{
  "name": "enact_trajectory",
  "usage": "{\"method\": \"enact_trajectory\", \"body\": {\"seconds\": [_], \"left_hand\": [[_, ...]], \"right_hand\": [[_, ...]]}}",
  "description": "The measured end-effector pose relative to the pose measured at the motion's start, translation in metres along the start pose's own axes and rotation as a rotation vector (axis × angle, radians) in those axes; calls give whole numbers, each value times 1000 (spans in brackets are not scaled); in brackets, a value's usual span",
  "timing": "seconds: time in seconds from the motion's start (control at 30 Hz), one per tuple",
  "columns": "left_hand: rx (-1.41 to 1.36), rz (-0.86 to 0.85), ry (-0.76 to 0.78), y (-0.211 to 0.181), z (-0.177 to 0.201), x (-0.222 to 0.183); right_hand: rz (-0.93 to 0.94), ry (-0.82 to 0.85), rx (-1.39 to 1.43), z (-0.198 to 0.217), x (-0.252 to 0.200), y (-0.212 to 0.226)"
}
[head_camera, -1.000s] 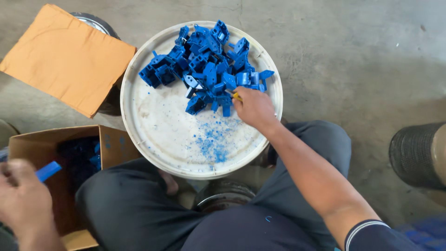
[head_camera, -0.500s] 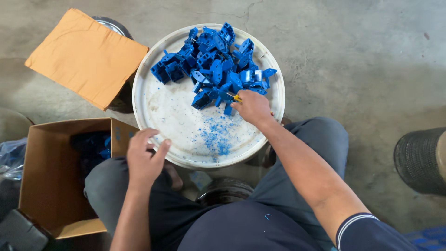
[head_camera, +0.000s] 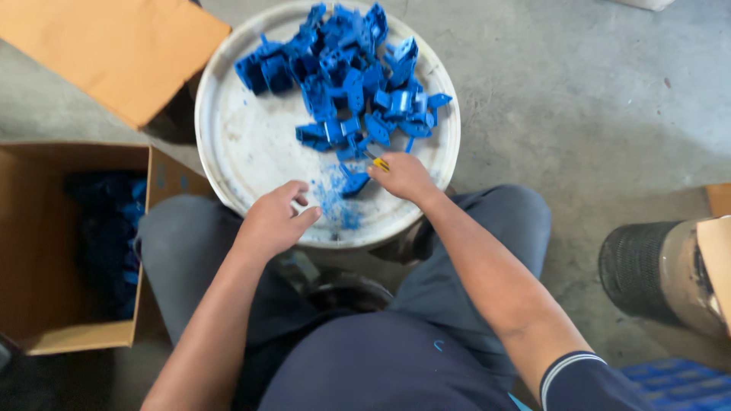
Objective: The person cleans blue plastic parts by hand using a small scraping tool while sitting down.
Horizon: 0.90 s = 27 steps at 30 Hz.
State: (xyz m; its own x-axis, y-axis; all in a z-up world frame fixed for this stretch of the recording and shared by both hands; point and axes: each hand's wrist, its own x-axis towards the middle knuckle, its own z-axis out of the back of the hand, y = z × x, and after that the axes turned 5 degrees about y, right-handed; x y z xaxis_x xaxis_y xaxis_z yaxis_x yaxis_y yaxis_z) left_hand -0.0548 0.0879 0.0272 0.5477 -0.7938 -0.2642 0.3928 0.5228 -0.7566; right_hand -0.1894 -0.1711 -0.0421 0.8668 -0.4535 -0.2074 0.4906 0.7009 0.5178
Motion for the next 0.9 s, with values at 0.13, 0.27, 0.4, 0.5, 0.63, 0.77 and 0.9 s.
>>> {"method": "enact_trajectory", "body": {"seconds": [0.13, 0.27, 0.4, 0.5, 0.63, 0.77, 0.9], "left_hand": [[157, -134, 4, -13, -13, 3], [362, -168, -2, -25, -20, 1], [349, -161, -9, -29, -21, 2], [193, -346, -199, -28, -19, 4], [-139, -419, -214, -20, -33, 16], [-394, -355, -168, -12, -45, 36], [-659, -128, -66, -1, -43, 50]], "right_hand": [[106, -105, 57, 4, -13, 13], [307, -169, -50, -5, -26, 24], [173, -128, -132, -8, -27, 36], [176, -98, -153, 9, -31, 57], [158, -102, -19, 35, -54, 80], [78, -58, 430, 40, -54, 87], [85, -27, 635, 26, -45, 82]]}}
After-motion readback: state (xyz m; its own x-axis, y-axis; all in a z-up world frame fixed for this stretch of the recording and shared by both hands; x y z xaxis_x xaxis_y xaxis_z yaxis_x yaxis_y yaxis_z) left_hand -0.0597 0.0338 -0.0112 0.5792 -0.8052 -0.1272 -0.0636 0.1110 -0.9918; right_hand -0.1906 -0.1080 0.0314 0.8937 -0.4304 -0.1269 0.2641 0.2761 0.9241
